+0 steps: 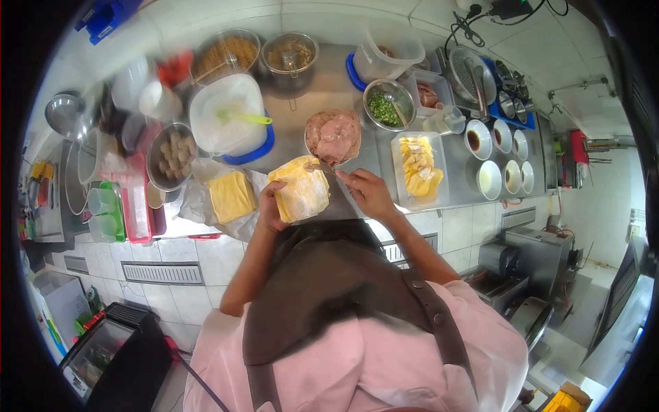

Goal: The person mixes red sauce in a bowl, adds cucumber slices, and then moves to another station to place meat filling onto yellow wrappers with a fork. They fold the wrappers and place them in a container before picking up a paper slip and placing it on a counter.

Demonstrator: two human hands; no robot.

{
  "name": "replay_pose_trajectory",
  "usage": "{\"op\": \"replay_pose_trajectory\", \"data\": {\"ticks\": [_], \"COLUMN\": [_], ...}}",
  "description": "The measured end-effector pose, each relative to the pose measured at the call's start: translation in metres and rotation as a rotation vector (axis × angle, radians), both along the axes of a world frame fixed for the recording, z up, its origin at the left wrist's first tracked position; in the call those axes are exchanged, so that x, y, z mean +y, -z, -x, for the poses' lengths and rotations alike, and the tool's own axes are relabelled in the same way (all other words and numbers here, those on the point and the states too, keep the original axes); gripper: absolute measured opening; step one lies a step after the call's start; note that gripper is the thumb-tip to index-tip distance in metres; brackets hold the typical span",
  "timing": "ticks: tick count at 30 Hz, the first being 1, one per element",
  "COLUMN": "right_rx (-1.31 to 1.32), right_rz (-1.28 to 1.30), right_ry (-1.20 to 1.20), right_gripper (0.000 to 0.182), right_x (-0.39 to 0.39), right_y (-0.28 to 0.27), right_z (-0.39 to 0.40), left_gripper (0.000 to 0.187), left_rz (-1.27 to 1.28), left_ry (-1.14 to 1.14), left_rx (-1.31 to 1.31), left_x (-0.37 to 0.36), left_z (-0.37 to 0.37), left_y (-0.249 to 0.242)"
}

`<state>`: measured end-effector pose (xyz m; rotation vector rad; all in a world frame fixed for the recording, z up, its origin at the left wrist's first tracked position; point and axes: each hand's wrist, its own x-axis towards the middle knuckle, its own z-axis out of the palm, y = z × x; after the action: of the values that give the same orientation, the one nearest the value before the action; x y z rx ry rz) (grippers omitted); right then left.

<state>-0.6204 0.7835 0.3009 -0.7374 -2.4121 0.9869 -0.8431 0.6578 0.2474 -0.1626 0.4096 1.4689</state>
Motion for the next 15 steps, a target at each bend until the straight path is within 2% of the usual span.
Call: {"op": "replay_pose_trajectory", "data": {"ticks": [1,3,7,9,13,15], "right_rx": [0.001,-0.04,-0.098,-0.133,-0.128,0.049], "right_rz": [-0.001,-0.283,-0.387,-0.388,-0.283,-0.019], "right_ry": [-0.009,-0.03,-0.047,-0.037,-0.028,-0.011], "right_gripper": [0.043,0.051,0.052,0.044,0.041,0.042], "right_x": [0.0,0.0,0.003,0.007,0.018,0.019], "right_y": [0.001,0.003,-0.011,-0.019,-0.025,-0.036], "right_z": [0.001,0.002,0.002,-0.001,-0.005,0.001], "left_gripper": [0.062,0.061,0.059,0.058,0.058,0.058], "left_rz": [0.005,0.007,0.01,0.012,0.017,0.001], "left_ry": [0.0,-0.008,-0.063,-0.095,-0.113,-0.119], "left_rx": [-0.009,-0.017,-0.04,-0.028,-0.03,-0.003], "left_x": [-0.001,-0.002,-0.007,-0.009,-0.008,-0.008], "left_z": [0.001,0.004,0.005,0.006,0.008,0.009], "left_y": [-0.005,-0.014,-0.013,-0.012,-0.015,-0.019]}}
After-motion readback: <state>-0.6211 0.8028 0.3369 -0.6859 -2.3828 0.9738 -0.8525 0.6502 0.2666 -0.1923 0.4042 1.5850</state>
